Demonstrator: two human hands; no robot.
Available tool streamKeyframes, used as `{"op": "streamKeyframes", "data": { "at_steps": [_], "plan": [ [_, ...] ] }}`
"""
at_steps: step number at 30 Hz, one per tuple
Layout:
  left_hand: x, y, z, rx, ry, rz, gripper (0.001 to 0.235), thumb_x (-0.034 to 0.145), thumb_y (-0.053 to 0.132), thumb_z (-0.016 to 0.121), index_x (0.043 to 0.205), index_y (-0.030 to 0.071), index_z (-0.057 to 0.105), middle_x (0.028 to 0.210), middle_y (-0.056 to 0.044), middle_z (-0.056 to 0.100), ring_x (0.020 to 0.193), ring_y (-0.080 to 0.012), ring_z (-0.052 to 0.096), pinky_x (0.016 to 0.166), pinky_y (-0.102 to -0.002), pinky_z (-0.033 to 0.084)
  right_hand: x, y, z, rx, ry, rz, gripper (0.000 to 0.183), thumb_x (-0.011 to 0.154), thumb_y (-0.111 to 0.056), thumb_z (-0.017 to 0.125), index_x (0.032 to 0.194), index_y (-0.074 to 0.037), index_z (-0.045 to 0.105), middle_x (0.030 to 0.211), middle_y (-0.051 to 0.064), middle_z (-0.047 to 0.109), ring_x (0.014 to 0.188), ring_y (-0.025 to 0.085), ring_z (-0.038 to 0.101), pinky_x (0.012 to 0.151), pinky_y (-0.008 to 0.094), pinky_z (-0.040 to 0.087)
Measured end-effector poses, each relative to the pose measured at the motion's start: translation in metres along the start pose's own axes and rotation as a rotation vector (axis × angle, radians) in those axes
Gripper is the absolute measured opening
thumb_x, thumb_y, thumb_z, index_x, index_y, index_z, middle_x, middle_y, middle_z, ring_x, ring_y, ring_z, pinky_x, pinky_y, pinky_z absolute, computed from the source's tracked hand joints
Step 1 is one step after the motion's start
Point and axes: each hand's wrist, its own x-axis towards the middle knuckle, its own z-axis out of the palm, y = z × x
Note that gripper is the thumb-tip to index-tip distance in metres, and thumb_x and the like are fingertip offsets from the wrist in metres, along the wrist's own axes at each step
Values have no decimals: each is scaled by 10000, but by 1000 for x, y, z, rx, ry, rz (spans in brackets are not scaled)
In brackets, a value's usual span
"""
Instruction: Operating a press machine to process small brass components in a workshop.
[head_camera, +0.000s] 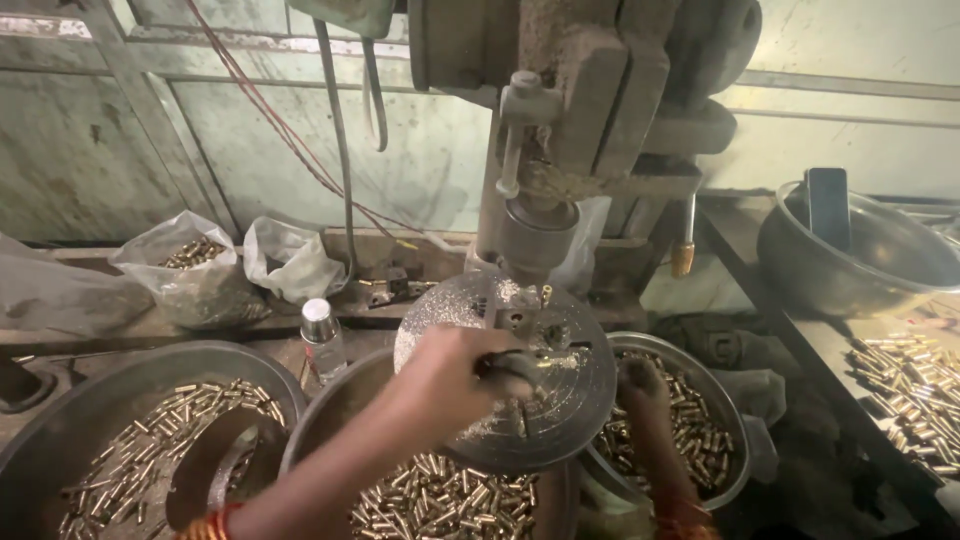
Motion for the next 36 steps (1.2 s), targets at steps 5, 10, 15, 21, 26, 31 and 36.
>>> {"op": "streamKeyframes", "data": {
  "at_steps": [5, 10, 15, 21, 26, 31, 36],
  "plan": [
    [2, -2, -19, 242, -194, -493, 376, 804, 238, 820, 1170, 174, 756, 991, -78, 822, 835, -165, 780, 802, -315, 594, -63, -148, 12, 249, 94, -58, 194, 1004, -89, 554, 1148, -24, 667, 1025, 65, 699, 905, 155, 622, 823, 301, 521],
    [-1, -12, -26, 171, -151, -399, 358, 827, 247, 793, 1167, 141, 755, 956, -36, 814, 847, -136, 750, 820, -313, 591, -86, -191, 24, 534, 4, -205, 237, 1026, 17, 534, 1214, -16, 674, 1055, 72, 690, 943, 148, 621, 845, 297, 506],
    [-6, -12, -26, -149, -151, -259, 239, 861, 225, 774, 1042, 70, 763, 949, -15, 795, 918, -102, 730, 884, -291, 591, -101, -213, 53, 698, 19, -95, 224, 895, 85, 617, 1088, -24, 645, 1010, 106, 729, 906, 249, 726, 847, 398, 613],
    [-6, -14, -23, -373, -107, -314, 271, 829, 185, 783, 1064, 80, 700, 956, -3, 757, 906, -94, 690, 847, -293, 571, -125, -253, 83, 560, -35, -59, 290, 861, 75, 619, 1125, -31, 677, 1034, 119, 725, 910, 231, 708, 816, 383, 606],
    [-7, -25, -23, -479, -130, -250, 262, 836, 169, 795, 1054, 72, 685, 939, -4, 751, 902, -97, 694, 862, -288, 577, -130, -247, 87, 352, -17, -115, 290, 845, 86, 651, 1110, -30, 663, 1025, 111, 759, 963, 179, 718, 895, 310, 566],
    [-10, -19, -22, -459, -144, -244, 274, 832, 155, 802, 1068, 61, 699, 943, 1, 749, 899, -94, 689, 851, -282, 575, -130, -228, 85, 466, -58, -45, 158, 933, 46, 681, 1074, 17, 747, 983, 95, 731, 860, 172, 618, 783, 320, 481],
    [-9, -33, -15, -463, -191, -160, 271, 849, 145, 799, 1077, 41, 696, 964, -1, 756, 913, -86, 693, 873, -266, 570, -128, -235, 89, 445, -166, -64, 136, 844, 50, 704, 953, 6, 771, 931, 78, 766, 860, 151, 685, 824, 297, 551]
  ]
}}
